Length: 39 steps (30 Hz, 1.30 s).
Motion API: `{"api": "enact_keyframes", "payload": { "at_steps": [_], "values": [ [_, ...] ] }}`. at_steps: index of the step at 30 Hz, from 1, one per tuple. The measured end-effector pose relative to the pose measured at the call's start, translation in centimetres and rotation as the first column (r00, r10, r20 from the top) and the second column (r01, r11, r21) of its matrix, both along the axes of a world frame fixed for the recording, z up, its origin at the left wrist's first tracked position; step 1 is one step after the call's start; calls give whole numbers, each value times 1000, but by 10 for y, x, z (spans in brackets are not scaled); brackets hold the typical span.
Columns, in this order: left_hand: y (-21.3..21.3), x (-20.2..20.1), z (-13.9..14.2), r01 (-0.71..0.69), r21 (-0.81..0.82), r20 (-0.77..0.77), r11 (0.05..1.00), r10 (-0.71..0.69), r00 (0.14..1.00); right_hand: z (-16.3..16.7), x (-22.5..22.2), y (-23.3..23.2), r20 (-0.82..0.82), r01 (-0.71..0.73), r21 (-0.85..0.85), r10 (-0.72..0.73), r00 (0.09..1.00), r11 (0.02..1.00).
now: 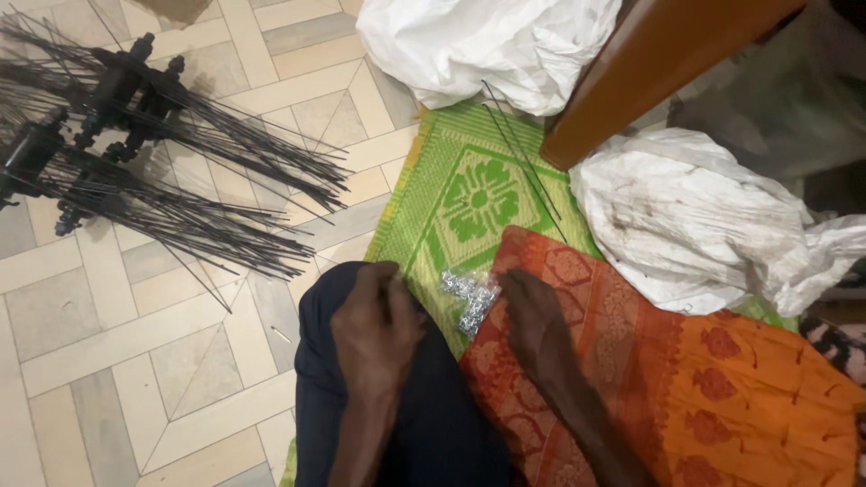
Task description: The person inserts bicycle spokes into the hub flanges one by one, then handles a small bag of metal nuts and a wrapped bicycle rim. The person uses pliers to open a small bag containing additional parts.
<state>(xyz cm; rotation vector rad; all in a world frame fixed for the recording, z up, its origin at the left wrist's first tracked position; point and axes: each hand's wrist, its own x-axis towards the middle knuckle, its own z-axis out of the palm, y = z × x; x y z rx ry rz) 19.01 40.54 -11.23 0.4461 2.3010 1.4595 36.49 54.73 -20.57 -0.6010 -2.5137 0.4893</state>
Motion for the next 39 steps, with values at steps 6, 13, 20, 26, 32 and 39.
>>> {"api": "enact_keyframes", "payload": {
  "at_steps": [6,13,20,26,32,39],
  "values": [
    [33,19,-14,373,-367,-123,852,-442,889,11,-5,5,-8,162,-254,-170,985,953],
    [56,39,-45,565,-508,-189,650,-724,664,1,-12,-3,208,206,-244,-157,966,948],
    [54,42,-70,463,-302,-242,833,-537,808,1,-6,-1,111,59,-118,-46,993,991],
    [68,17,-61,86,98,33,991,-90,995,13,-23,17,27,-43,-75,46,999,996],
    [68,-9,-60,-141,441,327,886,-13,945,17,-62,38,-53,25,-502,-59,997,865],
    [71,-10,-58,-181,490,319,853,18,948,4,-119,39,30,-81,-305,95,995,949]
  ]
}}
